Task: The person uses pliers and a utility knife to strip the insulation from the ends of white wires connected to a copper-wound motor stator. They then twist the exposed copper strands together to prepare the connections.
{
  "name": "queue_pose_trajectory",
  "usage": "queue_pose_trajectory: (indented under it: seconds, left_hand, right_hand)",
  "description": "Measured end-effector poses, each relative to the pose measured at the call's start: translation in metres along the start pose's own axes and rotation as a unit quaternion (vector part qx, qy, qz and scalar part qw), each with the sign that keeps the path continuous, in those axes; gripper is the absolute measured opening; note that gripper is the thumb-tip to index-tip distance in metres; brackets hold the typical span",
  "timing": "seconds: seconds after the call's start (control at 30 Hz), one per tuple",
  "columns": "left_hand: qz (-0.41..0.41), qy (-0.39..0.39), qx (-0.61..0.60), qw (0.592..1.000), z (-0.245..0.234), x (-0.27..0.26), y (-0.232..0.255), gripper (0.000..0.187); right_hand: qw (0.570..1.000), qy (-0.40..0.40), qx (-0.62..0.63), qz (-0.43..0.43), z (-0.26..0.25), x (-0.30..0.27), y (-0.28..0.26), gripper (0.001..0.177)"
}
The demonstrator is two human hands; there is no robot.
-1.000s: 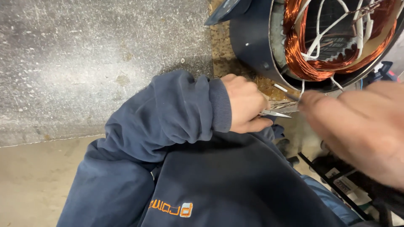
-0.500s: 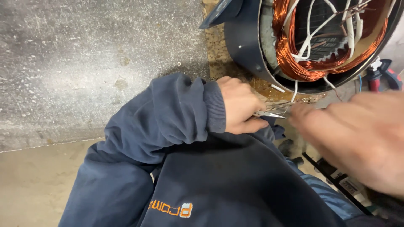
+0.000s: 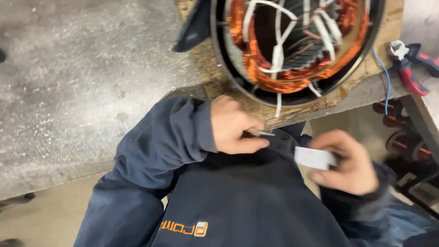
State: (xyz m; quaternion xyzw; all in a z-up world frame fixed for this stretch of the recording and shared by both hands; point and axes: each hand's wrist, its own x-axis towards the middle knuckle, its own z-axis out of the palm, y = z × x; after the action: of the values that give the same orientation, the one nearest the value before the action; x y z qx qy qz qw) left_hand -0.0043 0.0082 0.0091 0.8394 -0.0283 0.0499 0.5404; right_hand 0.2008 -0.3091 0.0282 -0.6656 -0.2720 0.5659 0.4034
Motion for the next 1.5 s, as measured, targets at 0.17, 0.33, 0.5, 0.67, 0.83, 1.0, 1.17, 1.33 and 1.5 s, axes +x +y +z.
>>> queue_pose_trajectory:
  seconds: [0.17,0.33,0.5,0.67,0.83,1.0,1.17,1.33,1.5]
  left_hand:
    - [0.004,-0.051,-0.048,0.998,-0.003,0.006,0.001,0.026]
    - [0.016,-0.063,-0.079,0.995,-0.002,0.005,-0.004,0.028]
    - [0.03,-0.062,-0.101,0.992,0.001,0.004,-0.01,0.033]
    - [0.026,-0.055,-0.164,0.985,0.003,0.001,-0.01,0.028]
    - [0.047,-0.081,-0.186,0.978,0.007,0.005,-0.011,0.035]
    - [0.052,-0.185,-0.422,0.886,0.022,-0.002,-0.022,0.027]
    - [0.031,-0.277,-0.531,0.8,0.036,-0.006,-0.029,0.024]
    - [0.077,-0.299,-0.637,0.706,0.048,-0.001,-0.032,0.025]
    - [0.085,-0.29,-0.639,0.708,0.05,-0.001,-0.033,0.027]
  right_hand:
    - [0.994,0.081,-0.046,-0.066,0.056,0.05,-0.033,0.034]
    - [0.94,0.114,-0.193,-0.256,0.074,0.091,-0.074,0.019]
    - [0.886,0.089,-0.253,-0.377,0.078,0.104,-0.087,0.027]
    - [0.901,0.098,-0.244,-0.346,0.079,0.106,-0.079,0.025]
    - [0.886,0.088,-0.258,-0.374,0.08,0.107,-0.073,0.029]
    - [0.88,0.081,-0.242,-0.4,0.083,0.114,-0.076,0.028]
    - [0.906,0.099,-0.186,-0.367,0.091,0.114,-0.072,0.025]
    - [0.887,0.108,-0.232,-0.383,0.093,0.112,-0.077,0.027]
    - [0.922,0.128,-0.149,-0.335,0.093,0.112,-0.072,0.019]
